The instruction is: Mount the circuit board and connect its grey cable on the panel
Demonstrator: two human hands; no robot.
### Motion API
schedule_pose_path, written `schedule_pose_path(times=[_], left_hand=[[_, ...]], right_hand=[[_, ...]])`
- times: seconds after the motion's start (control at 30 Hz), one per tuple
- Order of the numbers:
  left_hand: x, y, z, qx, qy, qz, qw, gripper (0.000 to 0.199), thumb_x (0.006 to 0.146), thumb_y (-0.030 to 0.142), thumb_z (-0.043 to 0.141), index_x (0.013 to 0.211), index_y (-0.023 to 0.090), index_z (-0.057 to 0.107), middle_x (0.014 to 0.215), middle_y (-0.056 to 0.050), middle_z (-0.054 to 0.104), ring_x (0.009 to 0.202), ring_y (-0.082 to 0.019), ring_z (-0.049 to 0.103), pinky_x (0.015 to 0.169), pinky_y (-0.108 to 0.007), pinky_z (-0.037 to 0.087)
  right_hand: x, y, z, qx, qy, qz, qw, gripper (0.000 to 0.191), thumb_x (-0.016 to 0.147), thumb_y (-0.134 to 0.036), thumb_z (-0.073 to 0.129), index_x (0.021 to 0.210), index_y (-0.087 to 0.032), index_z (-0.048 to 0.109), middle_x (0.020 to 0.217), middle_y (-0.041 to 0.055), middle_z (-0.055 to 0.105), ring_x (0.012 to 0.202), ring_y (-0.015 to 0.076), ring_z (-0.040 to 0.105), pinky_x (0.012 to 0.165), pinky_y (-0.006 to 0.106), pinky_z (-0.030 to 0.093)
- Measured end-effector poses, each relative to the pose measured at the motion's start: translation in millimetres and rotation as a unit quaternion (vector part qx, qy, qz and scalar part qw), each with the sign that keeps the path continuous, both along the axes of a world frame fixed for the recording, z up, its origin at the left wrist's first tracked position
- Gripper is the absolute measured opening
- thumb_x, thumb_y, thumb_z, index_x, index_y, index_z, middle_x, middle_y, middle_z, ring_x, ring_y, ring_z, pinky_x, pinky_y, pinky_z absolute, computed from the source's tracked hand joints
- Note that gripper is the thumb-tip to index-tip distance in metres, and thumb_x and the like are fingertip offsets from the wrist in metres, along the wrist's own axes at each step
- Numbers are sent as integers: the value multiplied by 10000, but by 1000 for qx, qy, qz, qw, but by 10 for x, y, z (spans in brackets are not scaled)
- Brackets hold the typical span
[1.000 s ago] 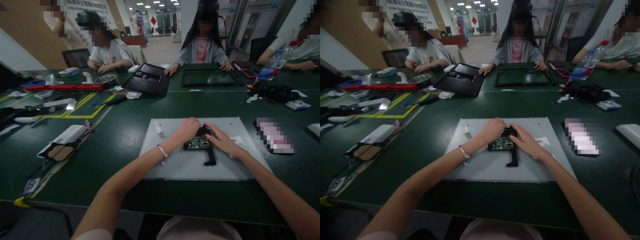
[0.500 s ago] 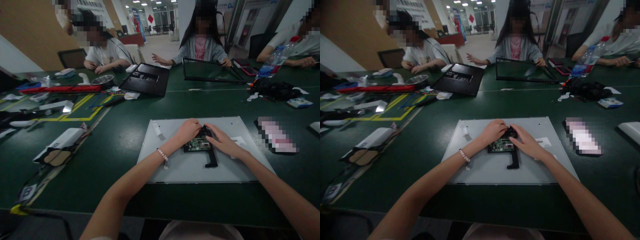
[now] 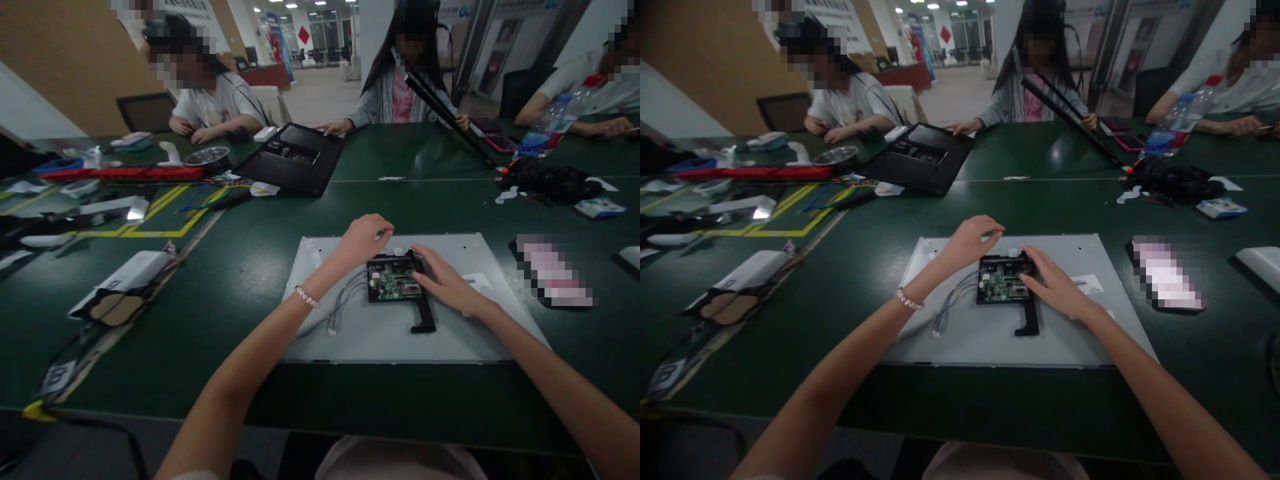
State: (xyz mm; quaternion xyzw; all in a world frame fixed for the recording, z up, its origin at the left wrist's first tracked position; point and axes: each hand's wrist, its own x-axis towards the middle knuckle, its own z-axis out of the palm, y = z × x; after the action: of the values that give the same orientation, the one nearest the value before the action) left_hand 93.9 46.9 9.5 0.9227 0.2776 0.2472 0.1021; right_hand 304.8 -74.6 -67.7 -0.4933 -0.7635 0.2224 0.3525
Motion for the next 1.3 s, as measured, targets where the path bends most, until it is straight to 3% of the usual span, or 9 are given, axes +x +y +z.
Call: schedule_pose_path(times=[0.1, 0.17, 0.33, 0.43, 0.53, 0.6, 0.93, 1.17, 1.3], left_hand=[[-185, 59, 182, -16, -20, 17, 1000, 221, 902, 162, 526, 976, 144, 733, 991, -71, 726, 945, -173, 655, 902, -312, 491], [-348, 69, 203, -19, -21, 43, 999, 224, 897, 162, 520, 970, 147, 731, 991, -70, 726, 941, -173, 655, 899, -311, 494], [-850, 36, -45, -26, -14, 110, 993, 265, 883, 178, 516, 1077, 146, 693, 1084, -85, 690, 1051, -194, 620, 974, -338, 466], [-1138, 63, -215, -32, -21, 198, 980, 319, 856, 173, 512, 1135, 135, 663, 1156, -108, 637, 1096, -210, 589, 999, -357, 452], [-1343, 142, -315, -76, 1, 267, 961, 383, 815, 216, 565, 1181, 132, 637, 1149, -117, 610, 1065, -225, 586, 977, -368, 462], [-1425, 194, -349, -116, 22, 278, 953, 402, 785, 236, 595, 1173, 140, 637, 1086, -101, 617, 992, -215, 601, 945, -358, 475], [-1462, 198, -347, -155, 10, 217, 964, 206, 735, 199, 576, 874, 200, 728, 861, -33, 709, 752, -167, 626, 764, -293, 493], [-1428, 35, -63, -300, -186, 141, 925, 215, 755, 330, 656, 860, 146, 695, 791, -39, 698, 696, -129, 626, 650, -240, 497], [-1281, -189, 67, -358, -144, 56, 921, 179, 763, 304, 669, 834, 140, 682, 799, -42, 701, 719, -124, 635, 687, -245, 515]], right_hand=[[-5, -18, 5, 3, -12, -5, 1000, 603, 969, -457, 436, 1523, -322, 239, 1550, 83, 341, 1434, 272, 315, 1178, 541, 262], [-13, -37, 24, -2, -17, -7, 1000, 604, 973, -455, 431, 1527, -320, 230, 1570, 77, 309, 1448, 264, 289, 1185, 532, 250], [-25, -55, 54, -1, -30, -4, 1000, 601, 971, -456, 434, 1524, -315, 244, 1570, 75, 316, 1445, 266, 295, 1187, 536, 245], [-27, -51, 46, 5, -35, -9, 999, 582, 976, -443, 424, 1519, -316, 257, 1562, 73, 328, 1440, 263, 304, 1186, 539, 249], [-33, -55, 49, 8, -38, -15, 999, 568, 979, -430, 418, 1514, -308, 273, 1552, 78, 343, 1432, 262, 317, 1186, 530, 255], [-38, -62, 59, 6, -41, -18, 999, 563, 978, -428, 420, 1510, -308, 283, 1544, 80, 354, 1425, 267, 331, 1183, 532, 264], [-47, -83, 68, 2, -49, -22, 999, 551, 977, -418, 416, 1505, -316, 294, 1533, 69, 370, 1411, 280, 353, 1172, 554, 287], [-101, -136, 233, 42, -74, -51, 995, 547, 986, -388, 400, 1516, -322, 280, 1523, 76, 381, 1403, 291, 363, 1164, 579, 298], [-330, -261, 406, 74, -99, -19, 992, 578, 981, -365, 421, 1532, -328, 251, 1528, 75, 385, 1417, 302, 345, 1160, 593, 304]])
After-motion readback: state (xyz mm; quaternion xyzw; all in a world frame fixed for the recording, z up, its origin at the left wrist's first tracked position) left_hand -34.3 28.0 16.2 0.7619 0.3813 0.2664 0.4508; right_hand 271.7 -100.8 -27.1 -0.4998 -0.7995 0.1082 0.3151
